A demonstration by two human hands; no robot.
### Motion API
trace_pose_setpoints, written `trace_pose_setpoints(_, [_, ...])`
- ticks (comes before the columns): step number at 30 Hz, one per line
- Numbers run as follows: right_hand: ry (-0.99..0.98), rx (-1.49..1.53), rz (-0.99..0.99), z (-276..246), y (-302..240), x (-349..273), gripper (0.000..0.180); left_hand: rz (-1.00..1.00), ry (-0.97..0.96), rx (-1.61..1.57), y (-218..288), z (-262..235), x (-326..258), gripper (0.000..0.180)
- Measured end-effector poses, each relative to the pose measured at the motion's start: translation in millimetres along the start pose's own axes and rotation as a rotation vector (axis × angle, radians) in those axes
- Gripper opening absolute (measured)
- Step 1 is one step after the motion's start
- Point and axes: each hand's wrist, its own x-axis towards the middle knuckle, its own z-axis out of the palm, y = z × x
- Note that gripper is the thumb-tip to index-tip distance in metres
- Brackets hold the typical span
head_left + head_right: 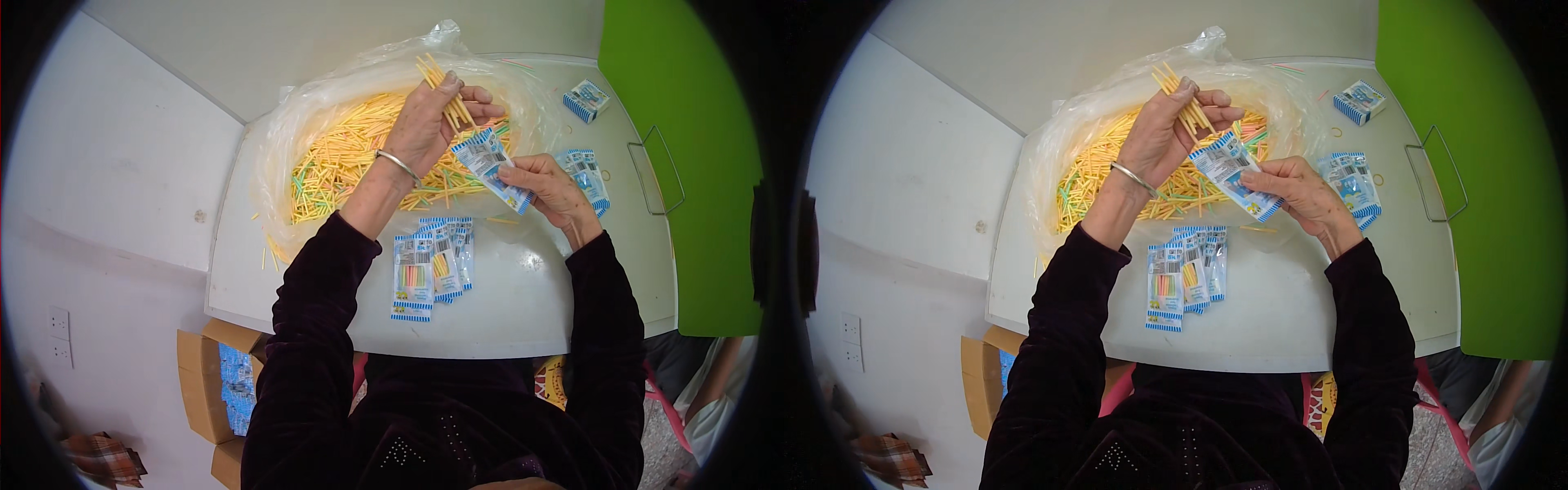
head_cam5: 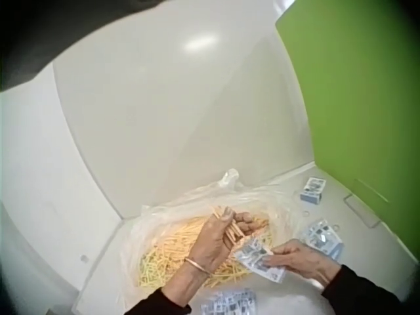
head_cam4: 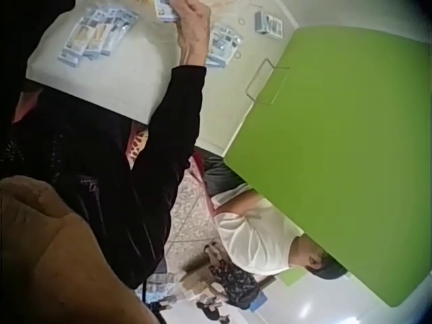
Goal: Packaging small colorful sticks into individual plastic packets.
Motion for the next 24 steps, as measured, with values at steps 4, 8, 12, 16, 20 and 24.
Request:
trace_pose_setpoints(4, [-0.02,0.072,0.03,3.2,-0.1,-4.6,0.02,0.055,-0.019,0.113,-7.0,9.8,-8.0,0.039])
trace_pose_setpoints(8, [-0.038,0.117,0.016,0.2,3.7,-4.8,0.019,0.057,0.01,0.132,-13.3,17.2,-15.3,0.044])
trace_pose_setpoints(12, [-0.044,0.107,-0.009,-2.5,5.9,-4.7,0.019,0.099,-0.016,0.343,-17.0,15.2,-21.6,0.049])
trace_pose_setpoints(16, [0.003,0.098,-0.033,-0.4,6.2,-5.4,0.019,0.033,-0.026,0.418,-20.4,17.9,-28.7,0.048])
trace_pose_setpoints(20, [-0.038,0.004,-0.074,-7.4,11.8,-3.5,0.026,0.018,-0.125,0.556,-20.1,8.0,-29.3,0.046])
trace_pose_setpoints(24, [0.01,-0.009,-0.144,-7.8,16.8,-0.9,0.021,0.042,-0.096,0.547,-14.1,11.6,-32.9,0.04])
